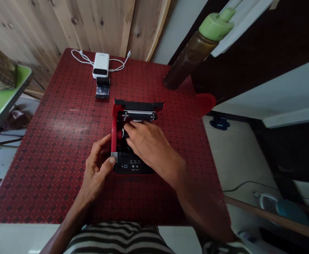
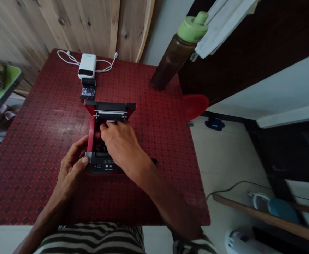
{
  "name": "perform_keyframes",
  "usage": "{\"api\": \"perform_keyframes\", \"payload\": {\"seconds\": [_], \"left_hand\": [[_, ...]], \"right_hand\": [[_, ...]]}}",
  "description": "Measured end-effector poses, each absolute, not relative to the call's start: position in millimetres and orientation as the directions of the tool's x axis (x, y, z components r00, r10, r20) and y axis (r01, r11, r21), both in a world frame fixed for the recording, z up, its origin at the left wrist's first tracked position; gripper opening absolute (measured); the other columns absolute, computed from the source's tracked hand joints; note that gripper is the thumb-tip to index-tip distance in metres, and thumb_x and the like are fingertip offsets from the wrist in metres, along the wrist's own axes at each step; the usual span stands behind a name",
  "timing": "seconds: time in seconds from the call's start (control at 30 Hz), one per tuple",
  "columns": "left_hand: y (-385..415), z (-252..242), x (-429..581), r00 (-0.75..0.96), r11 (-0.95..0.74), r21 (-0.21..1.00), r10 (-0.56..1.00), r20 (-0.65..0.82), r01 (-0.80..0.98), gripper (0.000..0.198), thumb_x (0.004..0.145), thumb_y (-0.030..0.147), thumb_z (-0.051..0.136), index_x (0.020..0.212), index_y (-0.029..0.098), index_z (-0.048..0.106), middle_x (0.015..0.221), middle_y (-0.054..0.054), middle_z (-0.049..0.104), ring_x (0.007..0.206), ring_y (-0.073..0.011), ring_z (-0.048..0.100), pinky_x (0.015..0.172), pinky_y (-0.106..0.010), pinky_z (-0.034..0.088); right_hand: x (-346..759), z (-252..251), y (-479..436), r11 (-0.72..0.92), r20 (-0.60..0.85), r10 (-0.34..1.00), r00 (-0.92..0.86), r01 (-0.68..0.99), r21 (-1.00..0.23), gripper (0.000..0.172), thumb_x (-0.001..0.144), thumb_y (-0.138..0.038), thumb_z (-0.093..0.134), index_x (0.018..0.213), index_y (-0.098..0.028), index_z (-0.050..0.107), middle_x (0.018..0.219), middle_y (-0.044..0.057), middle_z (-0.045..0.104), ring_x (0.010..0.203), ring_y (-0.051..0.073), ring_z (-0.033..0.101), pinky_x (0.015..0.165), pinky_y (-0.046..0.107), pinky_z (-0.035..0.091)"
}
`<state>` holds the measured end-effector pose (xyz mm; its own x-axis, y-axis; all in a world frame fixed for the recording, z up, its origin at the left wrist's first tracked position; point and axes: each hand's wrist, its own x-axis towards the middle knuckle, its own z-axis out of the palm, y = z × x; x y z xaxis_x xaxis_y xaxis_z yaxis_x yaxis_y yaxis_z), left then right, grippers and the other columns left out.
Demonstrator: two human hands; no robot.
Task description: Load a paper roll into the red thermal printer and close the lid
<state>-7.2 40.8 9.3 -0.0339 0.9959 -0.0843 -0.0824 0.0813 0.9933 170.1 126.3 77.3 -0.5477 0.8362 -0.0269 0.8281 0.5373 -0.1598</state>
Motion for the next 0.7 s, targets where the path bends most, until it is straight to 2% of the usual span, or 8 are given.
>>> {"api": "perform_keyframes", "payload": {"seconds": [0.07,0.13,0.23,0.3,0.37,0.47,0.57,0.7], "left_hand": [[41,10,-7,-0.038,0.09,0.993,0.995,-0.093,-0.07,0.059,0.103,0.054,0.078,0.155,0.026,0.068,0.156,-0.012,0.074,0.141,-0.0351,0.074,0.116,-0.051,0.061],[41,10,-7,-0.038,0.101,0.993,0.994,-0.103,-0.06,0.06,0.103,0.054,0.077,0.156,0.027,0.068,0.155,-0.012,0.075,0.143,-0.0364,0.072,0.111,-0.049,0.063],[40,10,-8,-0.029,0.121,0.991,0.992,-0.123,-0.064,0.061,0.104,0.054,0.076,0.159,0.028,0.066,0.154,-0.011,0.076,0.145,-0.037,0.071,0.102,-0.046,0.065],[39,9,-7,-0.034,0.133,0.989,0.99,-0.135,-0.065,0.061,0.104,0.054,0.076,0.159,0.029,0.066,0.153,-0.011,0.077,0.14,-0.0365,0.074,0.1,-0.045,0.066],[39,8,-7,-0.047,0.131,0.989,0.99,-0.134,-0.061,0.061,0.103,0.055,0.076,0.158,0.029,0.067,0.152,-0.011,0.078,0.136,-0.0361,0.076,0.1,-0.045,0.066],[40,6,-6,-0.061,0.112,0.992,0.991,-0.116,-0.063,0.061,0.102,0.055,0.077,0.157,0.029,0.068,0.153,-0.011,0.077,0.135,-0.0354,0.077,0.103,-0.045,0.065],[40,5,-6,-0.066,0.092,0.994,0.993,-0.096,-0.054,0.059,0.102,0.054,0.077,0.156,0.03,0.07,0.154,-0.009,0.076,0.14,-0.0349,0.074,0.104,-0.044,0.065],[38,3,-7,-0.073,0.078,0.997,0.994,-0.078,-0.011,0.059,0.104,0.053,0.075,0.158,0.03,0.07,0.156,-0.009,0.075,0.144,-0.0348,0.071,0.112,-0.045,0.062]], "right_hand": [[175,84,115,0.543,0.062,0.84,-0.539,0.832,-0.115,0.018,0.105,-0.006,0.065,0.109,-0.018,0.079,0.105,0.012,0.085,0.1,0.03,0.08,0.086,0.041,0.063],[184,89,101,0.537,0.19,0.838,-0.511,0.834,-0.128,0.017,0.105,-0.008,0.067,0.107,-0.02,0.079,0.102,0.01,0.085,0.097,0.028,0.079,0.084,0.04,0.063],[212,94,85,0.491,0.397,0.844,-0.361,0.818,-0.299,0.014,0.109,-0.02,0.069,0.117,-0.025,0.08,0.109,0.006,0.087,0.098,0.027,0.08,0.089,0.043,0.066],[235,90,84,0.401,0.468,0.867,-0.175,0.802,-0.443,0.014,0.107,-0.032,0.077,0.12,-0.03,0.081,0.112,0.004,0.087,0.1,0.027,0.08,0.096,0.048,0.066],[258,77,91,0.255,0.469,0.881,0.068,0.767,-0.589,0.021,0.099,-0.039,0.086,0.116,-0.03,0.082,0.109,0.004,0.087,0.097,0.027,0.079,0.096,0.051,0.065],[280,44,109,0.111,0.379,0.843,0.381,0.567,-0.816,0.028,0.089,-0.043,0.09,0.108,-0.026,0.078,0.098,0.003,0.083,0.085,0.024,0.076,0.082,0.044,0.064],[284,11,124,0.059,0.297,0.852,0.431,0.484,-0.873,0.035,0.087,-0.049,0.087,0.106,-0.025,0.072,0.097,0.003,0.082,0.083,0.023,0.076,0.078,0.04,0.062],[275,-11,128,-0.007,0.191,0.935,0.298,0.554,-0.833,0.033,0.088,-0.047,0.083,0.107,-0.024,0.07,0.105,0.008,0.085,0.091,0.024,0.078,0.084,0.041,0.06]]}}
